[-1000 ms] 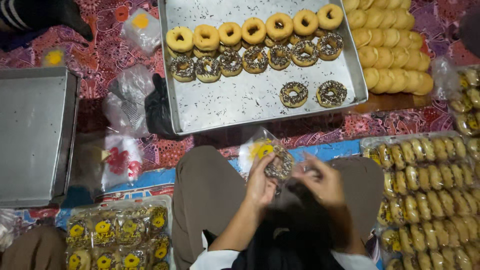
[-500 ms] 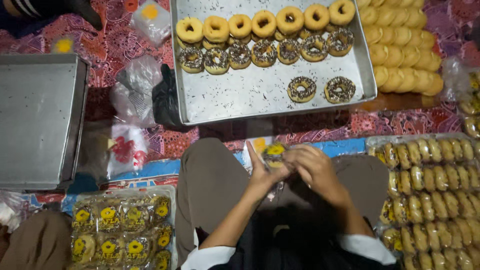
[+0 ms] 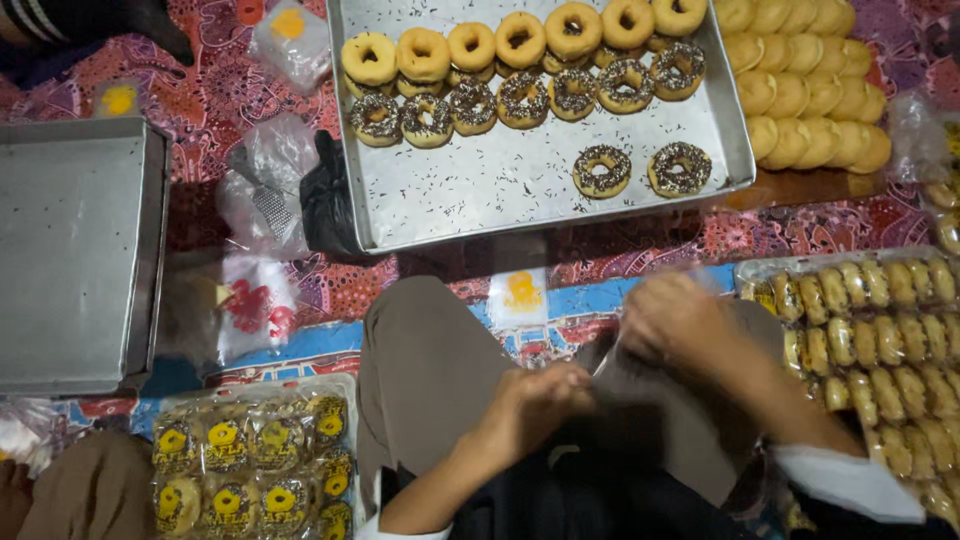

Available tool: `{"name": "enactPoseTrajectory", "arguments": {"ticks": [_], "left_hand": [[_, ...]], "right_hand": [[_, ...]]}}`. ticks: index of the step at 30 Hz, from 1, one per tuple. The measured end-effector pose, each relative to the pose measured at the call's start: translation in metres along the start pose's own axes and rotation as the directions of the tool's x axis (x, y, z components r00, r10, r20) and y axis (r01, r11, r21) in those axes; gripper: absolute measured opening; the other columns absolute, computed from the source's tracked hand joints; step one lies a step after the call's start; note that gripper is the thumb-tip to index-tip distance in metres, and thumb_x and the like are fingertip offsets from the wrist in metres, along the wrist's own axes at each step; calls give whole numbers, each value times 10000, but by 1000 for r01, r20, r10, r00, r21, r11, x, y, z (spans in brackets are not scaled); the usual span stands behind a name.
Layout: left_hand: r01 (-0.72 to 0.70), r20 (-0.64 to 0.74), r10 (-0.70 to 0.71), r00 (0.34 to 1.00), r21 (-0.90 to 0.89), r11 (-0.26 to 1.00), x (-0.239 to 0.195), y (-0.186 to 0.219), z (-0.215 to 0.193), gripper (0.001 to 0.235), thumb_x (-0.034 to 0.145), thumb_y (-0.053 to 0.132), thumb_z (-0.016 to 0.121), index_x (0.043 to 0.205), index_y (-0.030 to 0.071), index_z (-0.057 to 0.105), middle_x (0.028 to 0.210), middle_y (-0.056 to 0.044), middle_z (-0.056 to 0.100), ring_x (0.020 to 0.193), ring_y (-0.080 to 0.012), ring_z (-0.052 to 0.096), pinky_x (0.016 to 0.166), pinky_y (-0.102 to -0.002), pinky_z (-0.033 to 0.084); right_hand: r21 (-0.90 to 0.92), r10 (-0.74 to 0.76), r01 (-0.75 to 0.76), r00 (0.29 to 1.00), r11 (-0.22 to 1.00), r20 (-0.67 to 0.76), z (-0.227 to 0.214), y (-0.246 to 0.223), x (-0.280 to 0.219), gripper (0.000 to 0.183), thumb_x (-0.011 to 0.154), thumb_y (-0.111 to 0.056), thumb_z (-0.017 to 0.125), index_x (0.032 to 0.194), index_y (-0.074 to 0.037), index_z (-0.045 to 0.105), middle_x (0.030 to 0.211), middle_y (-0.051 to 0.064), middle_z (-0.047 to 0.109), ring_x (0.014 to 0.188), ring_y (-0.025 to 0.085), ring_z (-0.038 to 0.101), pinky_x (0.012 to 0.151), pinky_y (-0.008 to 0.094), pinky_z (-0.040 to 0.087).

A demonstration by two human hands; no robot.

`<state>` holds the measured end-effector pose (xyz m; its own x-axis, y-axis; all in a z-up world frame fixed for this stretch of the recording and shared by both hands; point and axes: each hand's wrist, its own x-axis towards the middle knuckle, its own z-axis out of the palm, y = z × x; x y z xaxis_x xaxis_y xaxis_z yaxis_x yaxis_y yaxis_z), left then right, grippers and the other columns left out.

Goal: The person sits on a mat and repeatedly picks up donuts from a metal tray, places them into small plastic bags, and sets the sealed bags onto a nearby tray. The process is repeated for multiple donuts.

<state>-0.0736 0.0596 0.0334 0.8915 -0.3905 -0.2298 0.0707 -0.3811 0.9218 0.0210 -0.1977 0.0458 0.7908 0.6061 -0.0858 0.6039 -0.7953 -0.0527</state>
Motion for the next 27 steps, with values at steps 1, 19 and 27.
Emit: {"name": "enactPoseTrajectory", "arguments": {"ticks": [1,19,27], "left_hand": [[157,79,-160,984,45,987,-4,1,-3,207,1076,269,530,1072,170,712,1012,-100,790,952,-219,777,844,-335,601],[-273,-800,-57,597,-269,924,-7,-96,-4,204,1075,195,557,1034,-1,601,1065,-118,616,1023,-226,597,947,-352,492],[284,-782,-223,583,-61,957,-74,-148,-32,148,1028,159,612,983,24,652,827,-72,692,751,-195,636,688,-336,490]], "right_hand": [[-118,173,-166,984,979,44,-3,13,3,556,793,-396,724,1235,-81,602,1267,112,624,1236,315,565,1081,577,426],[982,440,-63,888,-175,135,104,-138,59,231,1056,-133,601,1103,6,779,1005,131,712,970,218,628,903,289,498],[983,377,-165,918,74,125,177,-190,76,188,960,-191,684,950,-30,780,881,49,785,878,119,681,808,259,545]]}}
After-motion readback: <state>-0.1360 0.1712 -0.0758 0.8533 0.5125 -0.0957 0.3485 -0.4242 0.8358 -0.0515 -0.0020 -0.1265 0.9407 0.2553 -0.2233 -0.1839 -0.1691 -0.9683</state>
